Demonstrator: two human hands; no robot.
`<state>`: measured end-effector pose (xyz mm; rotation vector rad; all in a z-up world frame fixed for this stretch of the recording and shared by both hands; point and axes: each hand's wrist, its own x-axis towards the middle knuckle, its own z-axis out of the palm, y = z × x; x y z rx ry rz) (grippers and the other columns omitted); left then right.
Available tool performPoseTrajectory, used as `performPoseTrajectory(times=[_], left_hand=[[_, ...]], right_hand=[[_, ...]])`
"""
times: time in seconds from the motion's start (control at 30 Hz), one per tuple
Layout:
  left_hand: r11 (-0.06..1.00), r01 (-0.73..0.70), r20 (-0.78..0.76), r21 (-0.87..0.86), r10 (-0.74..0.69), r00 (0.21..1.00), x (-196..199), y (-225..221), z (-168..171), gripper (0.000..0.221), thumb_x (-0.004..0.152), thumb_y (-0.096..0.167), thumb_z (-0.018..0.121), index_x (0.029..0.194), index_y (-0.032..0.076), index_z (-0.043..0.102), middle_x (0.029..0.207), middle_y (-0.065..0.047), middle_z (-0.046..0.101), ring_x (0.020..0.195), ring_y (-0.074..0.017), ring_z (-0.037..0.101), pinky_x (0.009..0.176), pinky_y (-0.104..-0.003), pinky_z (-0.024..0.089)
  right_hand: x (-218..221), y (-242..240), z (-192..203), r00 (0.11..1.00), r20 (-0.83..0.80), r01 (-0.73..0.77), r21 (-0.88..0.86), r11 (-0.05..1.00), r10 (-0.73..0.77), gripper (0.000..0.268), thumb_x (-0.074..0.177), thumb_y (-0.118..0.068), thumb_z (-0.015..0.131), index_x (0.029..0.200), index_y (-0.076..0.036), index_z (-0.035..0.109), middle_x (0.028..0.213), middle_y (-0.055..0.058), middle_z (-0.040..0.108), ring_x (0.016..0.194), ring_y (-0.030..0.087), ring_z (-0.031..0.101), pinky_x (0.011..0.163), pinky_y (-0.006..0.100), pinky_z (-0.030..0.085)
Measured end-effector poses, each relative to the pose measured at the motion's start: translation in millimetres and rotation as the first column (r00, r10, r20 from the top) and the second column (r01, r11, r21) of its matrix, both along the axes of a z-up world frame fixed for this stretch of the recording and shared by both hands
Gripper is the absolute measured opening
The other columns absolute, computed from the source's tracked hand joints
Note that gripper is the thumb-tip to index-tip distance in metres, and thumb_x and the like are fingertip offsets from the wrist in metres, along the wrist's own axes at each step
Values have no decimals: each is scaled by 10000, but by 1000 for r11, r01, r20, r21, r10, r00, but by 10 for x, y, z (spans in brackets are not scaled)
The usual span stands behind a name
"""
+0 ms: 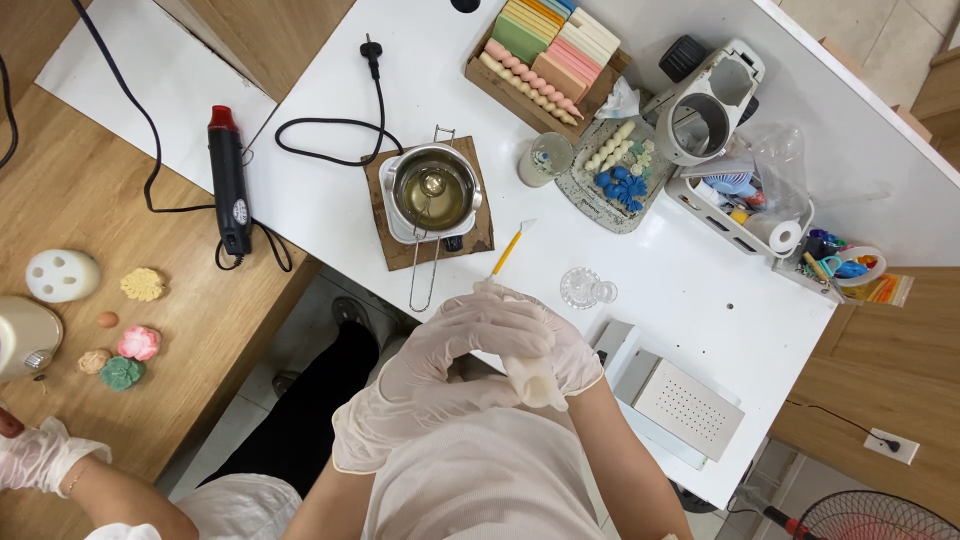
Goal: Preparing and cleaning a silicone candle mold before pouring wax.
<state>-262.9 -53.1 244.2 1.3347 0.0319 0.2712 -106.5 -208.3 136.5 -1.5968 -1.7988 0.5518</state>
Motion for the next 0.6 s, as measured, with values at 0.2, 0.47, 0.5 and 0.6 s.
performPoseTrajectory(times=[0.2,0.47,0.5,0.6], left_hand=[[970,-54,96,239,31,995,-14,-94,-124,342,874,159,806,1198,84,730,1285,-29,731,1333,-233,635,1220,-395,450],[972,-54,-130,228,86,988,-5,-141,-36,501,804,145,854,1279,111,699,1333,-41,700,1336,-228,606,1181,-402,436],[972,-51,-131,230,83,988,9,-128,49,501,804,145,854,1279,111,699,1333,-41,700,1336,-228,606,1181,-402,436],[981,-25,-189,195,63,980,47,-107,234,566,820,137,833,1355,115,651,1413,-49,661,1376,-222,575,1189,-401,424]], right_hand=[[-2,149,593,993,-84,-71,84,994,78,331,840,-147,691,1138,-4,708,1312,135,687,1368,324,588,1252,477,395],[-21,-93,-4,317,-926,2,-216,976,-205,401,984,-70,576,1366,56,584,1531,165,532,1481,357,415,1263,420,301],[-35,-92,34,315,-927,5,-215,977,-205,401,984,-70,576,1366,56,584,1531,165,532,1481,357,415,1263,420,301],[-39,-91,62,637,-696,130,-326,936,-331,477,939,-49,579,1407,39,563,1565,149,512,1467,320,461,1196,396,359]])
